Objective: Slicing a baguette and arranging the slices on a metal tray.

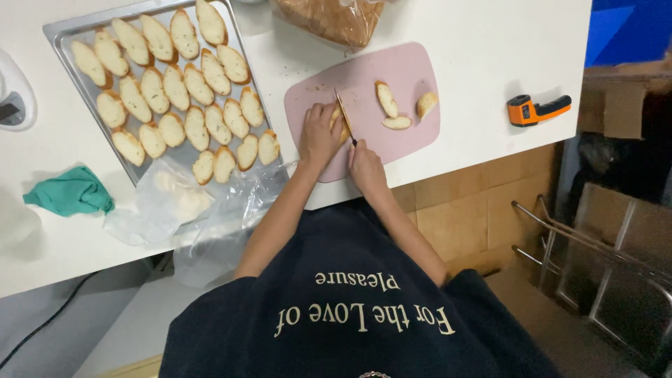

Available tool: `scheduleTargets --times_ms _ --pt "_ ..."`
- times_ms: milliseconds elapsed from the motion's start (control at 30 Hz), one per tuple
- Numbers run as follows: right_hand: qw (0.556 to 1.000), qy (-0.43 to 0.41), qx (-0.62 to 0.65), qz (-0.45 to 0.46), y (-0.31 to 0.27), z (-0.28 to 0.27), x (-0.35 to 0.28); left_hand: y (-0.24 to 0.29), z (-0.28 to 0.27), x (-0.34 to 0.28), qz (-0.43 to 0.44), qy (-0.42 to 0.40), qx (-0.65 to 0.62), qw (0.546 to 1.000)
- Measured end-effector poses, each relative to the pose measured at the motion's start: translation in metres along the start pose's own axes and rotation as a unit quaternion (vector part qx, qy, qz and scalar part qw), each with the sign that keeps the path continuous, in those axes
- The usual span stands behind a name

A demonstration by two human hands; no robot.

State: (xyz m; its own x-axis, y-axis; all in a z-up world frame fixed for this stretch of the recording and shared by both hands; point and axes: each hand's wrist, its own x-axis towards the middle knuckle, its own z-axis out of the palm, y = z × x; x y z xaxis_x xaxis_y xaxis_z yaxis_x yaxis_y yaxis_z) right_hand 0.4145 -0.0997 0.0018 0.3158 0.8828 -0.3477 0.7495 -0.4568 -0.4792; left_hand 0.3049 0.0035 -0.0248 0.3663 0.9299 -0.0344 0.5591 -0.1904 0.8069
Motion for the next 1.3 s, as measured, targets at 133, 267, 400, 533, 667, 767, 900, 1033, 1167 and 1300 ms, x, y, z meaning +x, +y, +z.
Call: scheduleTargets --times_ms 133,267,400,533,667,767,900,1033,1167,1300 --pt "1.000 0.001 -0.009 0.007 -0.007 -0.004 0.003 -0.004 0.006 -0.004 0.000 0.001 -0.004 1.000" --pt "0.999 -0.015 -0.032 0.041 -0.004 0.001 -0.007 -0.001 0.004 -0.002 0.014 0.028 -0.004 1.000" --pt "0.998 -0.003 -0.037 0.041 -0.001 0.010 -0.005 -0.003 0.007 -0.001 0.003 0.018 0.001 1.000" --pt "0.999 0.005 -0.034 0.037 0.001 0.016 -0.008 -0.008 0.007 -0.006 0.010 0.013 0.004 1.000" --pt "0.997 -0.004 -0.041 0.059 0.009 0.013 -0.021 -0.006 0.010 0.000 0.019 0.023 0.012 0.999" --pt "0.995 -0.026 -0.054 0.080 0.015 0.014 -0.050 -0.007 0.011 -0.011 0.009 0.019 0.016 1.000" --pt "0.994 -0.041 -0.059 0.087 0.029 0.018 -0.065 0.001 0.003 -0.004 -0.018 0.006 0.003 1.000" --pt "0.995 -0.040 -0.040 0.078 0.029 -0.004 -0.065 -0.004 0.005 -0.004 -0.004 0.024 0.005 1.000" --pt "0.997 -0.031 -0.035 0.061 0.035 -0.007 -0.063 -0.019 0.020 -0.010 -0.011 0.057 -0.025 0.998" --pt "0.996 -0.031 -0.044 0.073 0.045 -0.004 -0.069 -0.020 0.016 -0.006 -0.008 0.057 -0.018 0.998"
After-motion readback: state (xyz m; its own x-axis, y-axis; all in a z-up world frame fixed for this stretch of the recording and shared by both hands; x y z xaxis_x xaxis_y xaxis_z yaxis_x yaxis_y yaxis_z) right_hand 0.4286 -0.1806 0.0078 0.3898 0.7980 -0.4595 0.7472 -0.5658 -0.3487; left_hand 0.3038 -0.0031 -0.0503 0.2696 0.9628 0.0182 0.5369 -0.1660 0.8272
